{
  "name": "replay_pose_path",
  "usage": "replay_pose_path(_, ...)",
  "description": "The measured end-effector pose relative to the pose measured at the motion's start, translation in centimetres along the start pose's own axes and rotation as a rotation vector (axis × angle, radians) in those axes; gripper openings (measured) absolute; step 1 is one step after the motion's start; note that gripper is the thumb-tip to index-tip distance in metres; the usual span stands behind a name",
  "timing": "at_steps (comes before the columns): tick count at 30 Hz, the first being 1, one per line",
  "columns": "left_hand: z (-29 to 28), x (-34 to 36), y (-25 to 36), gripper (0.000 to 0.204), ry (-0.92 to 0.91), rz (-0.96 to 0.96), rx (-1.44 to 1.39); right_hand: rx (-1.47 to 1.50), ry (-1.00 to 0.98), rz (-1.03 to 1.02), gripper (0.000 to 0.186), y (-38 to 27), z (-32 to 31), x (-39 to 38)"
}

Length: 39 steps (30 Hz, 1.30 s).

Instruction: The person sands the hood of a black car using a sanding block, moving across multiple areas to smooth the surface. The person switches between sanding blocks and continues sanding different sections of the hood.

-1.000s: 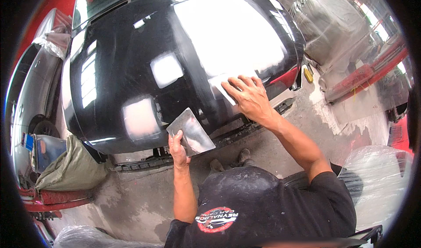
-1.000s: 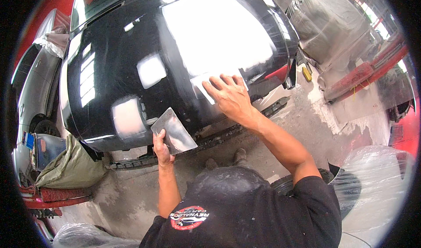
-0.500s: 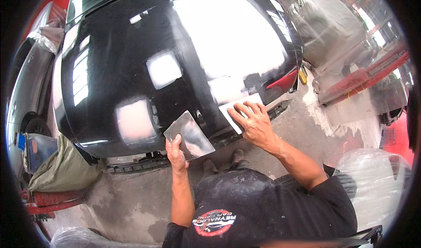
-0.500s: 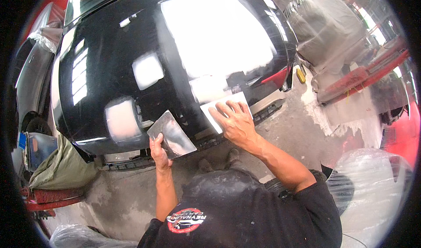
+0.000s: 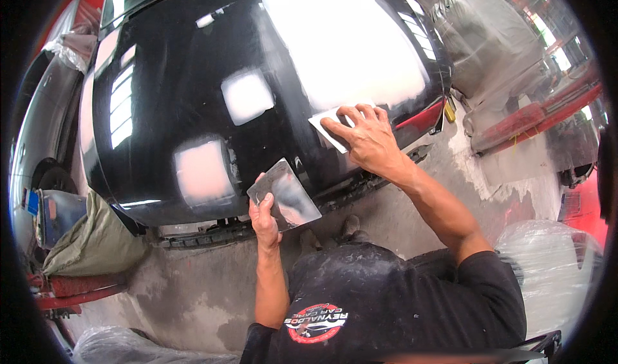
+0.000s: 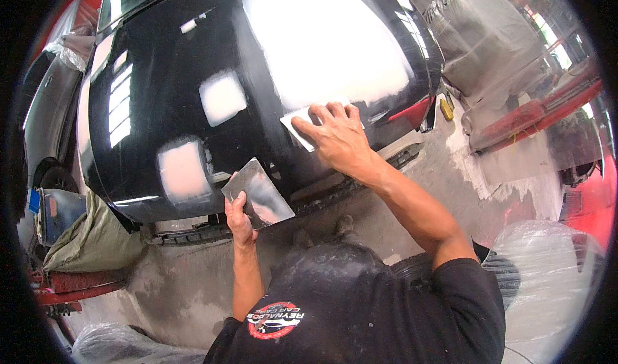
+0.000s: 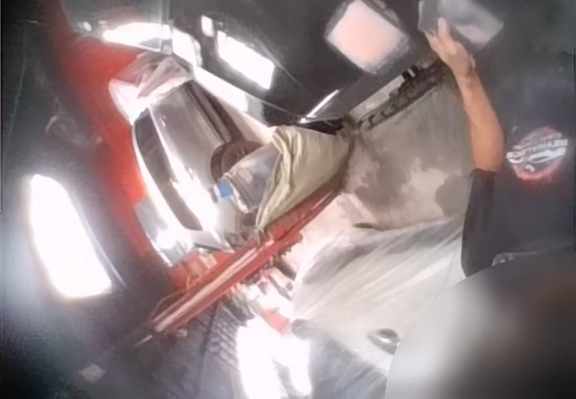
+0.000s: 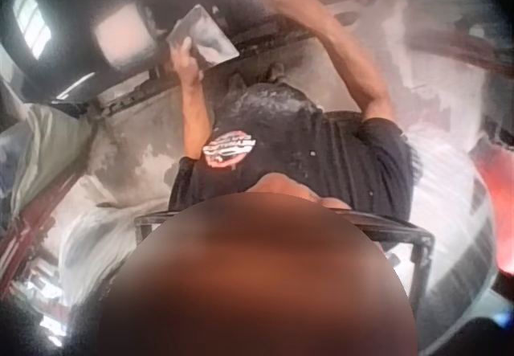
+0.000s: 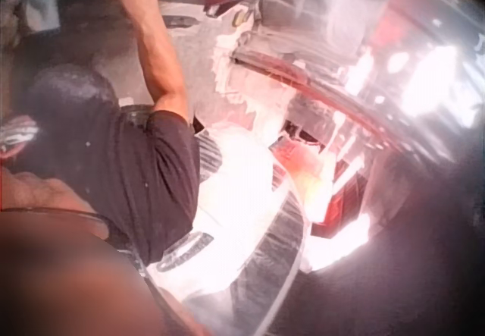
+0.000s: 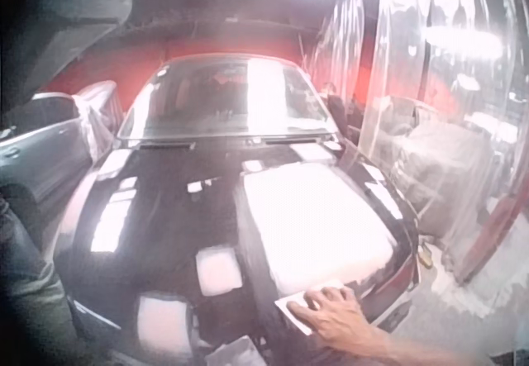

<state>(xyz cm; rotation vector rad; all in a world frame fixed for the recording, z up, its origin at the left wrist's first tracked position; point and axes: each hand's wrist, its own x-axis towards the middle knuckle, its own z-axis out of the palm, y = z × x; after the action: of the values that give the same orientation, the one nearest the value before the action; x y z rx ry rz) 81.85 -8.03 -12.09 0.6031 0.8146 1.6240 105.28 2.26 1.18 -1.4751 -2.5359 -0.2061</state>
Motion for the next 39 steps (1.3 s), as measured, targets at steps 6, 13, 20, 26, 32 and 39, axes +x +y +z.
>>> replay_pose_path(6,-0.1,-0.1,0.2,0.052,-0.007,-0.014,0.033,0.049,-0.016,-0.051,0.045,-0.6,0.2,-4.0)
replay_pose_path(13,0.0,0.2,-0.1,0.054,-0.02,-0.005,-0.008,0.023,-0.025,0.003,0.049,0.9,-1.7,-4.9)
replay_pose_path(20,-0.1,0.0,0.2,0.055,-0.011,0.004,0.047,0.002,0.192,-0.008,0.051,1.0,0.4,-0.9)
replay_pose_path(26,-0.1,-0.1,-0.2,0.055,-0.013,-0.006,-0.007,0.021,0.19,-0.021,0.054,1.2,1.7,-1.3)
replay_pose_path(32,0.1,-0.1,0.0,0.057,0.041,-0.007,0.083,0.024,0.192,-0.009,0.051,0.3,2.9,-6.8)
replay_pose_path(39,0.6,-0.1,0.1,0.058,0.011,0.052,0.126,0.02,0.196,0.003,0.051,1.1,0.7,-8.5)
